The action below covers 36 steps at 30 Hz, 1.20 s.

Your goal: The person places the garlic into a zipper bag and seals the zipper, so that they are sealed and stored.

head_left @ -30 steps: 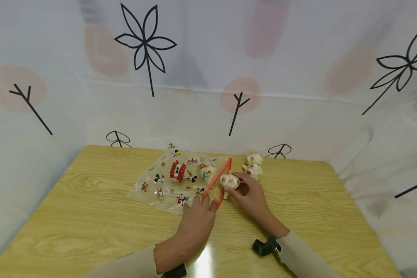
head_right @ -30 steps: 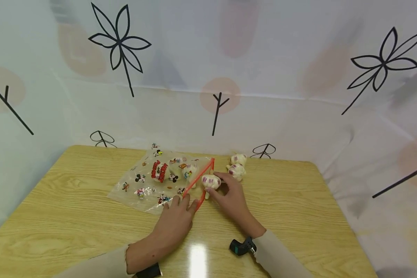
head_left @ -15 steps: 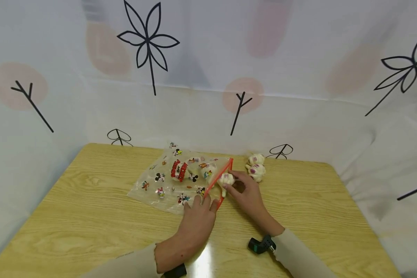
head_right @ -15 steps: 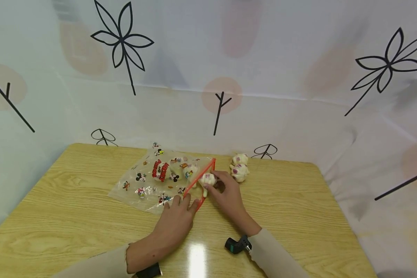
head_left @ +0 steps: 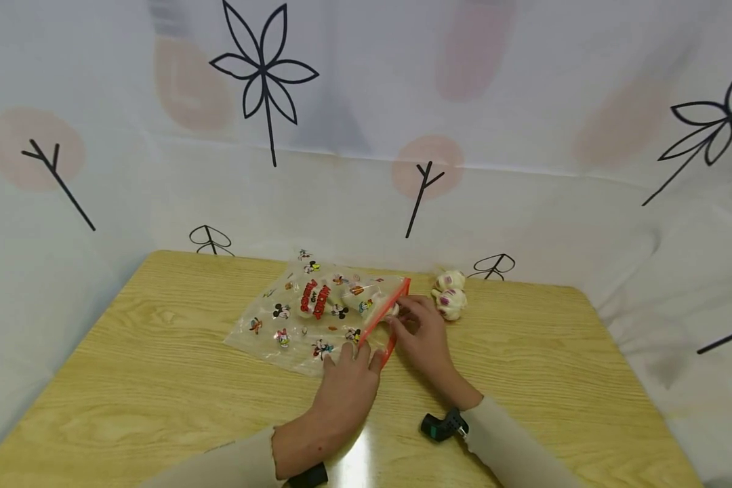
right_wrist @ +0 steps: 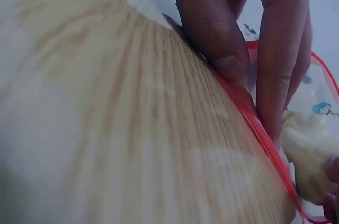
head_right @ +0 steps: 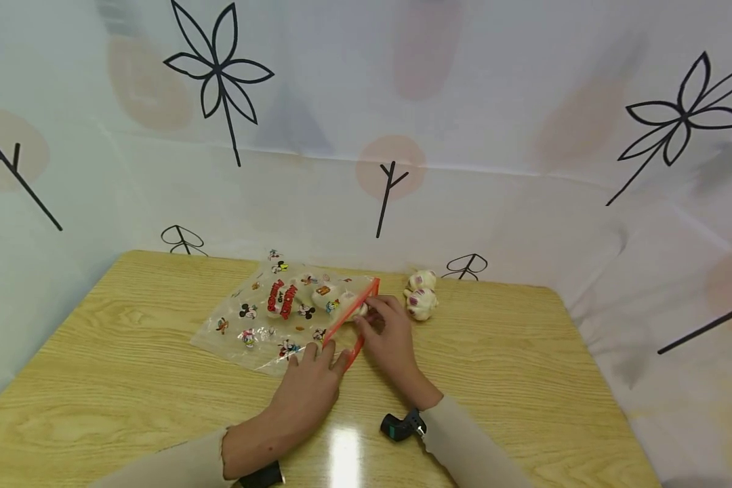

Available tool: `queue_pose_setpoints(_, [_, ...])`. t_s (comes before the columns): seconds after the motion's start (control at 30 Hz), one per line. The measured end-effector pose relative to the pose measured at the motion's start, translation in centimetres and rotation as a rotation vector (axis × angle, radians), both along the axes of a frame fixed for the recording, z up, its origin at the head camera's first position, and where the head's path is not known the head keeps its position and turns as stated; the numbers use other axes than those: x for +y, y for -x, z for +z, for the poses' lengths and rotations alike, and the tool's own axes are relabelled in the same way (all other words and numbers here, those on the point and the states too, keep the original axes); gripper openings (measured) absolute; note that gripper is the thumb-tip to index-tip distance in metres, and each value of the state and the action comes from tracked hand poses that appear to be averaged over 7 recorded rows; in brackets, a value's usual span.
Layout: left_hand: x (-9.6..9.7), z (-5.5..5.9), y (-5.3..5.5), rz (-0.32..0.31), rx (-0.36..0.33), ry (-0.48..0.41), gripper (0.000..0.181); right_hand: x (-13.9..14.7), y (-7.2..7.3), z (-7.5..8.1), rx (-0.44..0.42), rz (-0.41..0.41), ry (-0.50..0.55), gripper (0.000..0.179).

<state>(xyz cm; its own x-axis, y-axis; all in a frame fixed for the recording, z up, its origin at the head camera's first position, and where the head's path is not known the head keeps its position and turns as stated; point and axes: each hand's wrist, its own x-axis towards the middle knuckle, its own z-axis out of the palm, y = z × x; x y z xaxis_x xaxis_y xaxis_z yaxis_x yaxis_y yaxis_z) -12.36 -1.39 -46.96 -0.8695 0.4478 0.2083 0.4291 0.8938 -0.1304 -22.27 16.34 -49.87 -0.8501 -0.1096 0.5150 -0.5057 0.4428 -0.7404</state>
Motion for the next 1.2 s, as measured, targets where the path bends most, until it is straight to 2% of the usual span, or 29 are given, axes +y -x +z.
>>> queue_pose_setpoints(0.17, [0.0,-0.1,0.0,0.005,-0.007,0.01,0.036,-1.1,0.2,0.1,-0.008,-0.033,0.011,0.027])
queue_pose_setpoints(0.4, [0.0,-0.3,0.0,0.003,0.035,-0.001,0.032,-2.2,0.5,0.1,-0.07,-0.041,0.153,0.02])
queue_pose_setpoints(0.63, [0.0,-0.1,0.0,0.005,0.028,0.002,0.033,-2.5,0.8,-0.2,-0.064,-0.027,0.207,0.018])
queue_pose_setpoints(0.8, [0.1,0.0,0.1,0.006,0.033,-0.005,0.033,-2.6,0.8,-0.2,-0.072,0.013,0.23,0.02])
queue_pose_setpoints(1.03, [0.0,-0.3,0.2,0.002,0.049,-0.021,0.031,-2.5,0.8,-0.2,-0.079,0.029,0.151,0.023])
queue_pose_setpoints(1.2, [0.1,-0.5,0.3,0.007,0.047,-0.008,0.033,-2.2,0.5,-0.2,-0.099,0.017,0.093,0.017])
